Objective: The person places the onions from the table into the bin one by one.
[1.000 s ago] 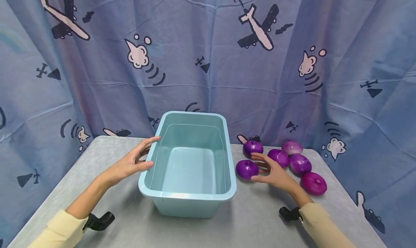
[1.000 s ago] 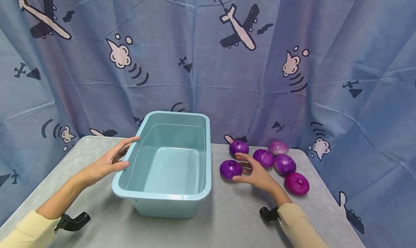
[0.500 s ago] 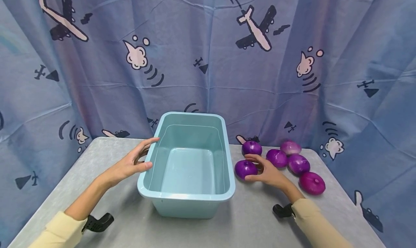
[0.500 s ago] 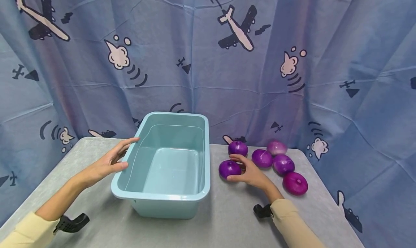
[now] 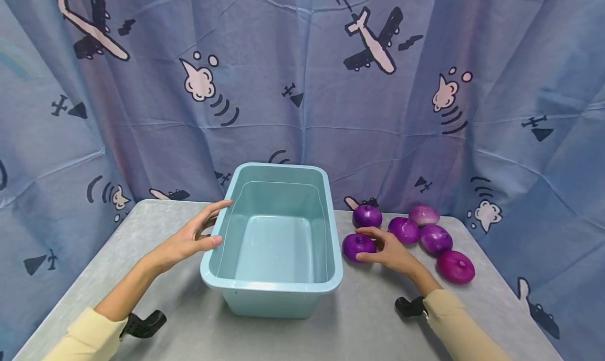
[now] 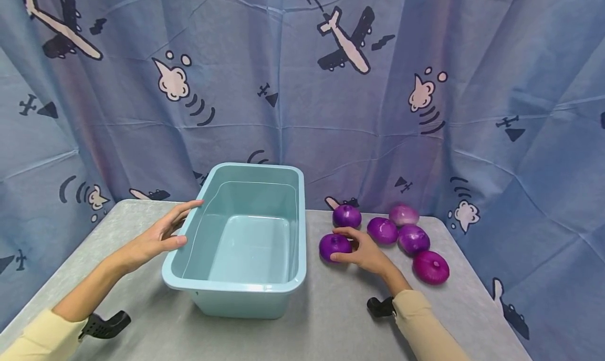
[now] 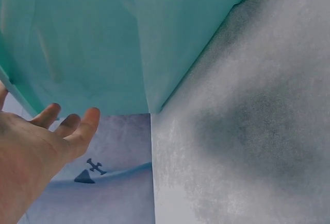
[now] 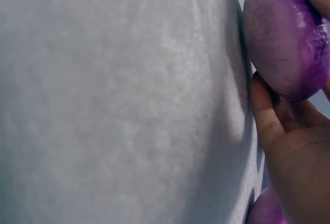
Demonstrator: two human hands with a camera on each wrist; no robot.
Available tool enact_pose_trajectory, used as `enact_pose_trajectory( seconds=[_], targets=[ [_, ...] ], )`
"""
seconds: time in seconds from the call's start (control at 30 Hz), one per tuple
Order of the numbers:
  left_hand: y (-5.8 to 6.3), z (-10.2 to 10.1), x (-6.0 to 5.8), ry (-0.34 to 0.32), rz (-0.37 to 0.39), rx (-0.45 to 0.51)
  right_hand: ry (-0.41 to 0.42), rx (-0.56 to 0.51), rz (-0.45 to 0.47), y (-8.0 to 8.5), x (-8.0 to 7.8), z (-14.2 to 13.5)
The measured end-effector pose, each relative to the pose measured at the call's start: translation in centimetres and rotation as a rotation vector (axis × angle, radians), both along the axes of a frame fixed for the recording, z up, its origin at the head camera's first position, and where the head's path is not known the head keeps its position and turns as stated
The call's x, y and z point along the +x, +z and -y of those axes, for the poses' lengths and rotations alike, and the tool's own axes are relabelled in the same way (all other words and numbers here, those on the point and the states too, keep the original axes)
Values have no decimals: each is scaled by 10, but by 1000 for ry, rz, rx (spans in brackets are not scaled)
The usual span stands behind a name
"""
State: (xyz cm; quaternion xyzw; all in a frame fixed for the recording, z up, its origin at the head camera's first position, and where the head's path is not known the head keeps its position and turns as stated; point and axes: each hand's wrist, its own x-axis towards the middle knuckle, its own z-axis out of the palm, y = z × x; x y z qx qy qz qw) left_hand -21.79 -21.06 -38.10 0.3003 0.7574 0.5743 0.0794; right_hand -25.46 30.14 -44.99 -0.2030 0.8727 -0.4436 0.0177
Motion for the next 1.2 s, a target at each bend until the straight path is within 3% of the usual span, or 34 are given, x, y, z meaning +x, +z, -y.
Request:
enact_pose_trajectory(
  seconds=[0.23, 0.57, 0.8, 1.2],
  targets=[
    [0, -1, 1, 11, 5, 1, -41, -47, 17, 11, 4, -10],
    [0, -1, -2, 89, 35, 60, -36, -123, 57, 28, 15, -29],
    [-1, -2, -8, 94, 44, 74, -47, -201, 60, 38, 16, -36],
    [-2, -1, -11, 95, 56, 55, -34, -236, 53, 60, 20, -29]
  ],
)
